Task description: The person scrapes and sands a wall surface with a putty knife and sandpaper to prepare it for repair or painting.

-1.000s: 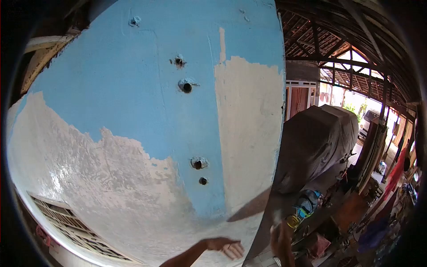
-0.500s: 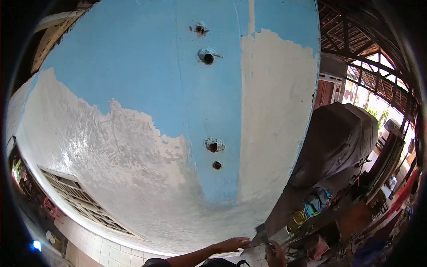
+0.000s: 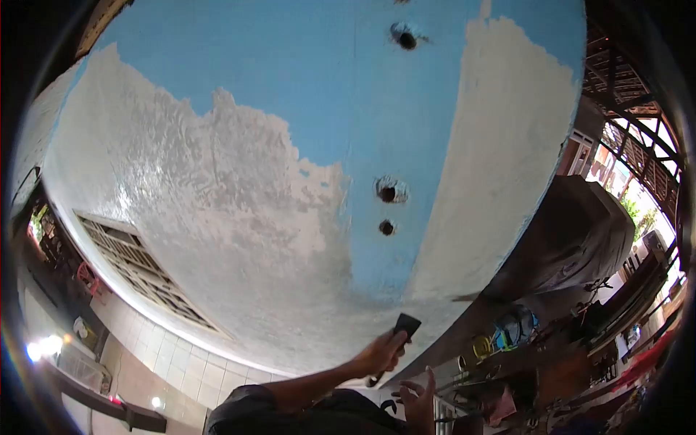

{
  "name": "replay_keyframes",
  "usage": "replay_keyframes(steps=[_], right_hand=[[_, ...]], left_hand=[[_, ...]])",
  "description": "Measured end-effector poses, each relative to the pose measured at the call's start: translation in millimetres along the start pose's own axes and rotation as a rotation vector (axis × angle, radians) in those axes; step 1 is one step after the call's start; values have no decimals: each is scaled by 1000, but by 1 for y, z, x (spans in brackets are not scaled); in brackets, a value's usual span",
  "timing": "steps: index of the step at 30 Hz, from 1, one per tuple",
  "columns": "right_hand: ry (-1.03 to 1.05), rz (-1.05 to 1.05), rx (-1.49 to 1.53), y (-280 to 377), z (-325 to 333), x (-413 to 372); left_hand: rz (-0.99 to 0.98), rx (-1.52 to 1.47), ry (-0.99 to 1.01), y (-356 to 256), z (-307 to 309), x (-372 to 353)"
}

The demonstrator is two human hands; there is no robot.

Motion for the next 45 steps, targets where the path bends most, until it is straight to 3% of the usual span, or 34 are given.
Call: replay_keyframes(steps=[4, 6, 8, 11, 15, 24, 28, 33, 39, 45], right_hand=[[41, 69, -140, -3, 8, 7], [26, 79, -174, -3, 14, 11], [17, 84, -211, -7, 23, 15], [33, 116, -318, -3, 24, 16], [91, 69, -372, 10, 8, 15], [23, 22, -348, -16, 22, 17], [-11, 132, -553, -9, 26, 17], [-61, 360, -934, -41, 55, 26], [26, -4, -1355, -111, 83, 12], [136, -135, -1317, -108, 73, 6]], left_hand=[[-93, 198, -161, -75, 32, -42], [-247, 51, -214, -114, 60, -65], [-458, 217, -267, -179, 70, -103], [-712, 287, -512, -249, 85, -144], [-737, 498, -669, -303, 95, -159], [-764, 583, -731, -318, 96, -154], [-720, 486, -746, -285, 108, -146], [-820, 492, -740, -308, 100, -149], [-769, 473, -767, -290, 106, -147], [-775, 513, -793, -304, 109, -154]])
Point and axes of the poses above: each hand's wrist, its own x-axis towards the middle knuckle, its own z-axis out of the back of the hand, y = z × x, the point moved 8 cm from there along x, towards the middle knuckle, and after that the axes turned 6 degrees about x, right-handed, at the moved point
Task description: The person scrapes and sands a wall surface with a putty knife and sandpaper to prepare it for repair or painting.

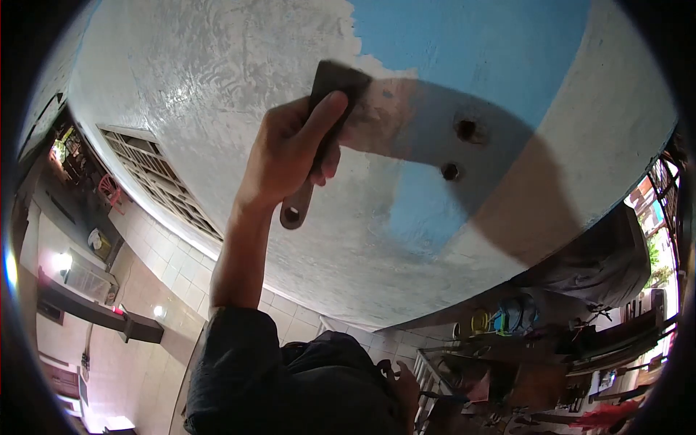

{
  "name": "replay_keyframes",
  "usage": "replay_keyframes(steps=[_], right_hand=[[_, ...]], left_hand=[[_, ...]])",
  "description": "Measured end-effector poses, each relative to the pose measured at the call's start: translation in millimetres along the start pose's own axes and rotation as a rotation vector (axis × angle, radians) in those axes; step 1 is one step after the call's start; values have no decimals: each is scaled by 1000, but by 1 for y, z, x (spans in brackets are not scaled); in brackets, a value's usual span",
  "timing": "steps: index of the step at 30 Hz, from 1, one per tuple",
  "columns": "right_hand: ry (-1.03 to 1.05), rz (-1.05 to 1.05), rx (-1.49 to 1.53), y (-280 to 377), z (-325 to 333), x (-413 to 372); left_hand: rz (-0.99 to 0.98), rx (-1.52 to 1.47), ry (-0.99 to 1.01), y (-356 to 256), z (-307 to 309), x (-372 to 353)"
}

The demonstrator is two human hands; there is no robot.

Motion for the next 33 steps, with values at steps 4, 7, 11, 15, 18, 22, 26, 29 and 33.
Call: replay_keyframes(steps=[4, 7, 11, 15, 18, 22, 26, 29, 33], right_hand=[[-46, -27, 126, 8, 13, -4], [-114, 3, 197, 13, 21, -9], [-214, 15, 267, 21, 34, -14], [-235, 67, 261, 16, 31, -18], [-193, 106, 213, 10, 21, -17], [-219, 93, 190, 12, 27, -21], [-295, 82, 172, 12, 26, -23], [-300, 37, 309, 12, 27, -24], [-227, 55, 200, 14, 31, -19]], left_hand=[[-21, 19, 31, -15, 1, 7], [-4, 33, 35, -11, 2, 6], [7, 30, 47, -1, 2, 3], [-30, 23, 34, -13, 3, 9], [-26, 22, 34, -9, 0, 6], [-40, 75, 44, -28, 2, 11], [-41, 49, 53, -23, -1, 10], [-106, 3, 68, -35, -8, 16], [-114, -28, -40, -37, -12, 19]])
Point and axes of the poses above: each hand's wrist, its own x-axis towards the middle knuckle, its own z-axis out of the back of the hand, y = z × x, the point moved 8 cm from there along x, towards the middle knuckle, and after that the axes turned 6 degrees about x, right-handed, at the moved point
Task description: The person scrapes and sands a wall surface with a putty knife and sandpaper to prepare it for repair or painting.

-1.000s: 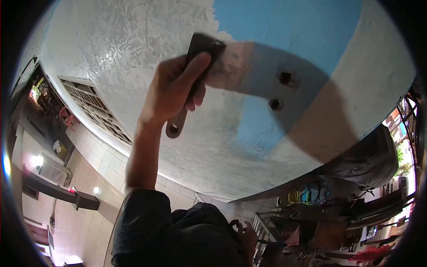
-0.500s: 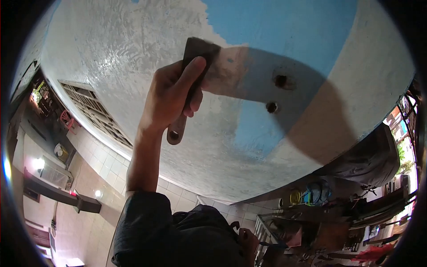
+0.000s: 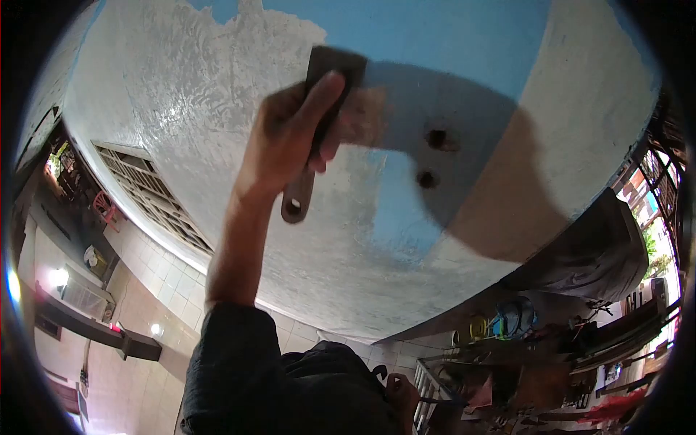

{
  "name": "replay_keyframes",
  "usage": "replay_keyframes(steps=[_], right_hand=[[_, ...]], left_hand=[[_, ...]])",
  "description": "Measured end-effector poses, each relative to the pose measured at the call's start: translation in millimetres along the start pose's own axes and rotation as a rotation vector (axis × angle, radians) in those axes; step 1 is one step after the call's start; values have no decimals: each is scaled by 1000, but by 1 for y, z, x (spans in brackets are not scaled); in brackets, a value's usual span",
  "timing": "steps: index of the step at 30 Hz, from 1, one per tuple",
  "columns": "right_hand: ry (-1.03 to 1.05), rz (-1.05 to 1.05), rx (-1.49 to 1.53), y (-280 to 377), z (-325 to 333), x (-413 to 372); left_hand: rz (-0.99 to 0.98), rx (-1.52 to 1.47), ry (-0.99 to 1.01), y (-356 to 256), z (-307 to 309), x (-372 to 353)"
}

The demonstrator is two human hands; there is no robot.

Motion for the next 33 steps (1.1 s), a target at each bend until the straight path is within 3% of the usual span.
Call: replay_keyframes(steps=[11, 18, 22, 25, 30, 33], right_hand=[[-113, -3, 20, -5, 1, -4], [-48, -37, 28, 9, 10, -7], [-106, -23, 52, -1, -1, -1], [-112, -32, 40, -5, 0, -4], [-128, -10, 29, -7, -3, -3], [-124, -16, 18, -1, 0, -5]], left_hand=[[109, -13, 8, 18, 2, -18], [18, -75, 36, -4, -4, -4], [124, -66, 16, 22, -12, -26], [71, -78, 99, 6, -11, -13], [97, -97, 56, 22, -18, -25], [14, -104, 94, 2, -20, -14]])
Point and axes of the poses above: each hand's wrist, its own x-axis towards the middle knuckle, its own z-axis out of the back of the hand, y = z × x, the point moved 8 cm from there along x, towards the middle knuckle, and after that the axes turned 6 degrees about x, right-handed, at the moved point
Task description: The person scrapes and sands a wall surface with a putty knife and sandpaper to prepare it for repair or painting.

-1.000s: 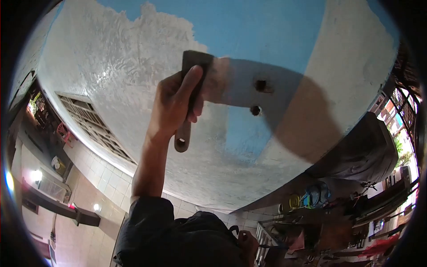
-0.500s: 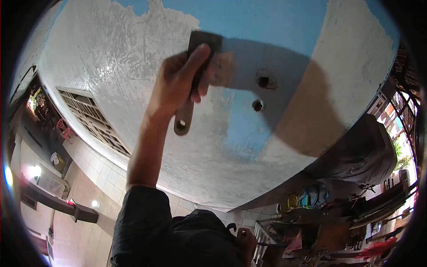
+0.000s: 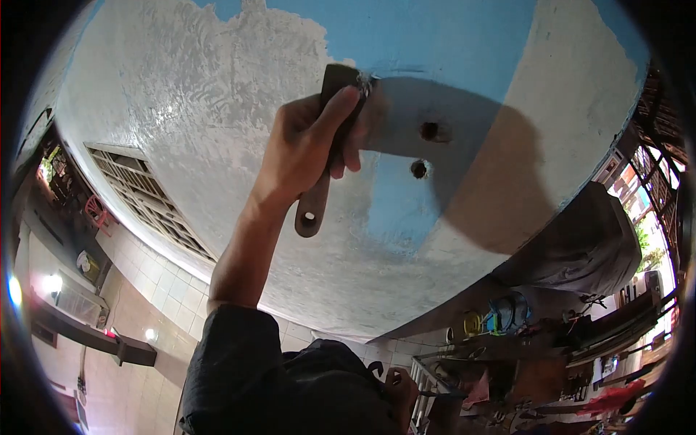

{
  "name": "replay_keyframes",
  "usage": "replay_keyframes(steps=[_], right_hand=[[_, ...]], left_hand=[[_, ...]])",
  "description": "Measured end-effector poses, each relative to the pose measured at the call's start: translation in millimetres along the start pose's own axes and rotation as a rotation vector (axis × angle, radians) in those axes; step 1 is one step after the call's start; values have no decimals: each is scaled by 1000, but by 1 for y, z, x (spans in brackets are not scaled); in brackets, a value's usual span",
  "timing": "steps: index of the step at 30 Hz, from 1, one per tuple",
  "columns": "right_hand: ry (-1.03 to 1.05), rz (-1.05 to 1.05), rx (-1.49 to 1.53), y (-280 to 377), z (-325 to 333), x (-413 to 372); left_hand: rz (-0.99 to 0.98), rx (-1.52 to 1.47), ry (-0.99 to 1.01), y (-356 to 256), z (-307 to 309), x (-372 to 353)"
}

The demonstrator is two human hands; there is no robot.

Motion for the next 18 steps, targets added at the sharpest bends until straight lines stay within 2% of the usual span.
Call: replay_keyframes(steps=[6, 10, 14, 18], right_hand=[[12, -18, 1, -5, -2, 2], [28, -46, -7, -7, -5, -2], [-8, -29, 7, -7, -3, -1], [24, -57, -18, -13, -6, 0]], left_hand=[[38, -2, -39, 20, -7, -14], [-55, -65, 5, -10, -11, 10], [37, -55, -71, 21, -14, -13], [-47, -35, -19, -7, -8, 9]])
Point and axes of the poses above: each hand's wrist, its own x-axis towards the middle knuckle, its own z-axis out of the back of the hand, y = z × x, the point moved 8 cm from there along x, towards the middle knuckle, and after that the axes turned 6 degrees about x, right-handed, at the moved point
